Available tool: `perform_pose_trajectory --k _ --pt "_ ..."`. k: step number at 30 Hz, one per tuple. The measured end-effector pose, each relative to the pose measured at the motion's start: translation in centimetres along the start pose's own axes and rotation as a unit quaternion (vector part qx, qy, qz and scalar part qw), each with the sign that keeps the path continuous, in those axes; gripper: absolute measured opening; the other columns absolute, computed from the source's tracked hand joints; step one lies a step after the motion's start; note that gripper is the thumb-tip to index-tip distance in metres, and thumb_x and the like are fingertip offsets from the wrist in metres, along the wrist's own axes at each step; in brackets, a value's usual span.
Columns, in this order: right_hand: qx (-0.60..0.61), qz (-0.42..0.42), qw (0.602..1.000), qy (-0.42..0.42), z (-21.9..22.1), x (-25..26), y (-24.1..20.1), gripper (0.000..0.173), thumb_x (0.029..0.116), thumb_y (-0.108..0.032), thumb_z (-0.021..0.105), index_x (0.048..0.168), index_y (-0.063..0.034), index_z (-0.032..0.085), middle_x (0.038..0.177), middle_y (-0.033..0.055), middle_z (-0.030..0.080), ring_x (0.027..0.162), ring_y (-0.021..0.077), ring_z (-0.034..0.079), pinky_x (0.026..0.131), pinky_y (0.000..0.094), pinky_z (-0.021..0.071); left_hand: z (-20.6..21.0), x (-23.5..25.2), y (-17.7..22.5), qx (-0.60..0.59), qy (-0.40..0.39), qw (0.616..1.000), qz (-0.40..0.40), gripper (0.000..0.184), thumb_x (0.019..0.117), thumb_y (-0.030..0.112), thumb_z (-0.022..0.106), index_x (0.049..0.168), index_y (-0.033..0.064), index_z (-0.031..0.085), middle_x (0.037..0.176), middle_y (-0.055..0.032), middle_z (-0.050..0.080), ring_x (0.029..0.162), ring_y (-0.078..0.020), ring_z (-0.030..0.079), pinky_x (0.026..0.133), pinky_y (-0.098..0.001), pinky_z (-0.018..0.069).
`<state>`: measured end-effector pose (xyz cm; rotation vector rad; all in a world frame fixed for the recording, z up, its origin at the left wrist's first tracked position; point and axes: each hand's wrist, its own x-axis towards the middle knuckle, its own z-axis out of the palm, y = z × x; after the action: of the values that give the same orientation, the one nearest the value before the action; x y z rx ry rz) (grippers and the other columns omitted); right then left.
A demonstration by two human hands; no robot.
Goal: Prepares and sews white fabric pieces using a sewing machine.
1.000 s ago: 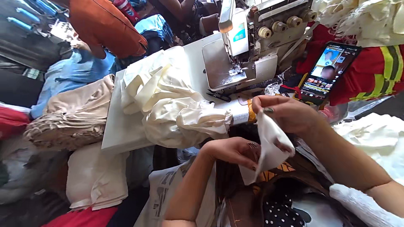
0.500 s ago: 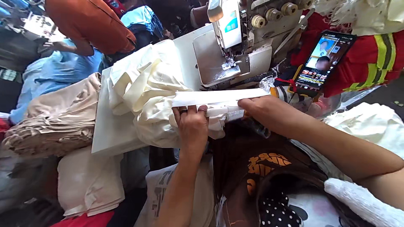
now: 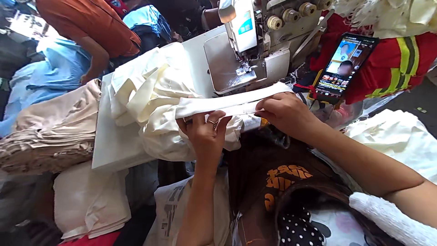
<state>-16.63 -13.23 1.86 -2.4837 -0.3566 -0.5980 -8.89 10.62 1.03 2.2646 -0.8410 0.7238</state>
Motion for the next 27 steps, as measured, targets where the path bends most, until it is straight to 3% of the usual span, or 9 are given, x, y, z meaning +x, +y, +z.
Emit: perform_pose_trajectory --k 3,5,7,10,13,16,20,23,27 --pt "0.025 0.013 0.999 -0.023 0.6 -0.5 0.5 0.022 0.0968 -0.028 0.068 0.105 -0.0083 0.073 0.075 0.0043 0.065 0.07 0.0223 0.063 0.072 0.0474 0.0532 0.1 -1.0 -0.4 0.047 -0.007 0.999 0.019 0.027 0.0948 0.041 0.072 0.098 0.0154 0.078 0.101 -0.0098 0.072 0.115 -0.0314 0.062 0.115 -0.0639 0.0229" --pt "0.05 0.016 0.998 -0.045 1.0 -0.7 0.8 0.028 0.0944 -0.029 0.07 0.113 -0.0088 0.071 0.071 0.0035 0.063 0.062 0.021 0.061 0.065 0.0478 0.0522 -0.1 -1.3 -0.5 0.086 -0.007 0.996 0.039 0.035 0.098 0.047 0.066 0.104 0.0142 0.078 0.102 -0.0099 0.072 0.119 -0.0334 0.06 0.118 -0.0706 0.012" --pt "0.076 0.019 0.995 -0.064 1.4 -0.9 1.1 0.035 0.0922 -0.026 0.073 0.122 -0.0088 0.069 0.07 0.0031 0.063 0.06 0.0202 0.06 0.065 0.0491 0.053 -0.1 -1.5 -0.7 0.123 -0.002 0.991 0.05 0.039 0.1002 0.049 0.062 0.113 0.0151 0.076 0.109 -0.0102 0.072 0.125 -0.0336 0.059 0.117 -0.0734 0.0062" --pt "0.091 0.027 0.992 -0.081 1.8 -1.1 1.0 0.043 0.0898 -0.024 0.076 0.129 -0.0083 0.066 0.069 0.0027 0.062 0.061 0.0213 0.06 0.072 0.0536 0.0535 0.1 -2.0 -0.3 0.177 -0.028 0.983 0.044 0.043 0.1033 0.048 0.056 0.123 0.0143 0.073 0.115 -0.0132 0.071 0.122 -0.036 0.061 0.114 -0.0776 0.008" --pt "0.088 0.027 0.993 -0.073 1.9 -1.1 0.8 0.042 0.0885 -0.022 0.077 0.127 -0.0074 0.065 0.068 0.0026 0.061 0.061 0.0213 0.06 0.072 0.052 0.0539 0.2 -2.2 -0.1 0.179 -0.004 0.984 0.019 0.048 0.1022 0.051 0.056 0.122 0.0106 0.072 0.11 -0.0171 0.067 0.116 -0.0361 0.061 0.113 -0.0782 0.0076" --pt "0.085 0.025 0.993 -0.076 1.4 -0.9 0.4 0.044 0.0879 -0.02 0.077 0.127 -0.0069 0.065 0.069 0.0031 0.062 0.062 0.0216 0.061 0.075 0.0521 0.0539 0.2 -2.2 0.1 0.181 0.031 0.983 0.007 0.047 0.1003 0.053 0.059 0.118 0.0116 0.071 0.109 -0.0171 0.065 0.117 -0.0353 0.06 0.113 -0.0776 0.0061" --pt "0.067 0.009 0.995 -0.073 1.4 -0.8 0.1 0.045 0.0866 -0.018 0.078 0.129 -0.0082 0.067 0.073 0.0055 0.066 0.064 0.0237 0.063 0.072 0.0531 0.0541 0.3 -2.3 0.2 0.213 0.023 0.977 -0.017 0.048 0.1005 0.053 0.058 0.122 0.0126 0.071 0.11 -0.0193 0.062 0.118 -0.0388 0.057 0.111 -0.08 0.005" --pt "0.059 0.005 0.995 -0.078 1.8 -0.9 0.0 0.045 0.0856 -0.017 0.079 0.129 -0.0094 0.068 0.075 0.0068 0.069 0.067 0.026 0.066 0.074 0.0549 0.0541 0.5 -2.5 0.3 0.231 0.023 0.972 -0.031 0.051 0.0992 0.057 0.057 0.117 0.0114 0.072 0.107 -0.021 0.062 0.117 -0.0409 0.057 0.11 -0.0808 0.0055" --pt "0.05 -0.008 0.994 -0.101 2.3 -1.3 0.5 0.029 0.0901 -0.02 0.076 0.118 -0.013 0.073 0.077 0.0032 0.071 0.071 0.0221 0.069 0.077 0.0515 0.0548 0.4 -2.7 0.3 0.243 0.038 0.969 -0.036 0.056 0.0962 0.063 0.058 0.109 0.01 0.07 0.106 -0.0208 0.062 0.117 -0.0412 0.057 0.11 -0.0801 0.0056"
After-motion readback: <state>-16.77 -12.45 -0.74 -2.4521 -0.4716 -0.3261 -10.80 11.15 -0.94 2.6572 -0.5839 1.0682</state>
